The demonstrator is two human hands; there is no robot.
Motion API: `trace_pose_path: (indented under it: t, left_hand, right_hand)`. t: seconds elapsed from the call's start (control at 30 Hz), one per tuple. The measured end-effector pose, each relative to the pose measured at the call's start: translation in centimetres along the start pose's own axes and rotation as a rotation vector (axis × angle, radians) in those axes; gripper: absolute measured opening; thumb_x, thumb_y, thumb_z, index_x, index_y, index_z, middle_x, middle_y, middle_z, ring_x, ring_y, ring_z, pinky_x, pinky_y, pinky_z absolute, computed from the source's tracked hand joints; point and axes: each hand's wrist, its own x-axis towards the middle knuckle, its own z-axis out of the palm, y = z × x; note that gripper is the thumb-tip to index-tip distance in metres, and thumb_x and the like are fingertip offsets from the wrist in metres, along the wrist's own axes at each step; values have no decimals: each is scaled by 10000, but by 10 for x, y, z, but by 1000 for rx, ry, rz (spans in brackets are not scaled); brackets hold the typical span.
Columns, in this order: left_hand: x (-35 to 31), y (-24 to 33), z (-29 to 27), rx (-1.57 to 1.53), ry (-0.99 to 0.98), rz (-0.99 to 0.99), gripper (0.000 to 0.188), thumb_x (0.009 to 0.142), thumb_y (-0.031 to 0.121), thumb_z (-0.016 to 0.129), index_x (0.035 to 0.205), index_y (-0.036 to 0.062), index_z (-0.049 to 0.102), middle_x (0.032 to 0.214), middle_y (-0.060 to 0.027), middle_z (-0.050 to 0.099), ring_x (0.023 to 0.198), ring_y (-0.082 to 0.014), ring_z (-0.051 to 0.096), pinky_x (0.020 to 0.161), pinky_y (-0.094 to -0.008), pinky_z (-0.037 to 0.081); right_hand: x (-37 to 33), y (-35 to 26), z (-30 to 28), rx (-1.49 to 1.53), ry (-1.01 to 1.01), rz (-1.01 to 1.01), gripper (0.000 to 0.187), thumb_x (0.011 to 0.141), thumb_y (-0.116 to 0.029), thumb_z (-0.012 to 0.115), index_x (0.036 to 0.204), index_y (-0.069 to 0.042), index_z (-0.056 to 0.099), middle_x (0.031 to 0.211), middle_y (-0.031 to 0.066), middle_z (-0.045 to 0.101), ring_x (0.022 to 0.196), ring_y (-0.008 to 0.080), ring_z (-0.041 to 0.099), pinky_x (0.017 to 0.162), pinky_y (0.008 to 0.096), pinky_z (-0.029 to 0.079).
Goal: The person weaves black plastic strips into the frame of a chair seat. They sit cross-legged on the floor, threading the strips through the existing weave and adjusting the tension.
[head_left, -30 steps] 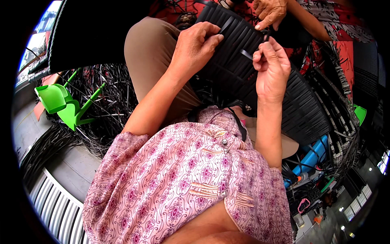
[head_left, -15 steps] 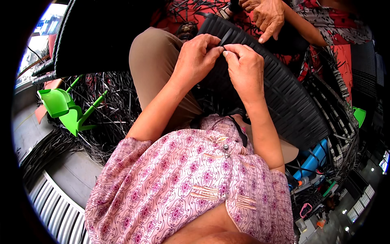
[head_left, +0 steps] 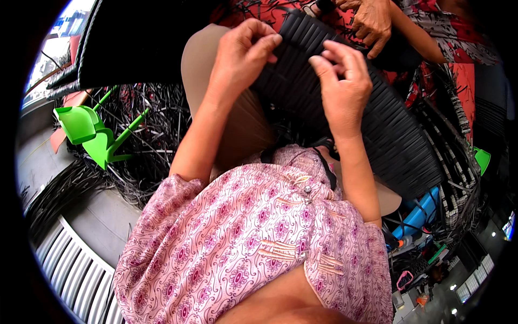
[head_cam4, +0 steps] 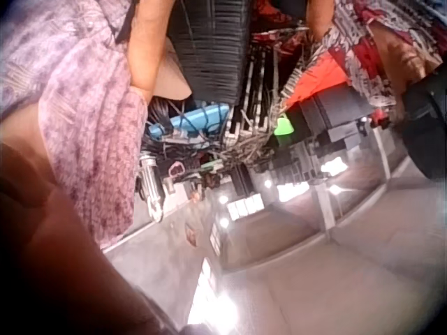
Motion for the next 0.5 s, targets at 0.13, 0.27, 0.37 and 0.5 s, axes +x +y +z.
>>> trace_pose_path:
  t: [0.13,0.27,0.37,0.5]
  left_hand:
    - [-11,24,-15,75,65,20,86,952,100,685,970,16,676,816,13,655,699,-55,625,641,-190,511]
    - [-22,39,-23,117,63,189,63,921,36,688,929,-20,661,768,-27,656,656,-78,643,584,-197,505]
    - [-35,54,-13,107,1,233,56,908,-2,683,917,-22,631,779,-37,643,658,-78,630,588,-201,505]
    - [-37,58,-12,59,-95,161,75,924,32,692,926,-21,639,793,-18,630,681,-68,615,586,-209,504]
  right_hand:
    - [1,10,-1,227,78,127,173,866,-27,736,1038,-32,720,962,71,695,818,160,694,702,275,552]
    - [12,-15,3,221,-107,-23,185,881,-77,726,1061,-40,717,987,93,704,870,210,705,764,316,559]
    - [14,-33,13,266,-257,-194,198,910,-139,704,1082,-42,697,1036,132,700,1000,318,683,880,395,540]
    - [10,-25,11,301,-261,-158,105,913,-87,695,991,-18,706,890,110,696,811,262,692,717,327,551]
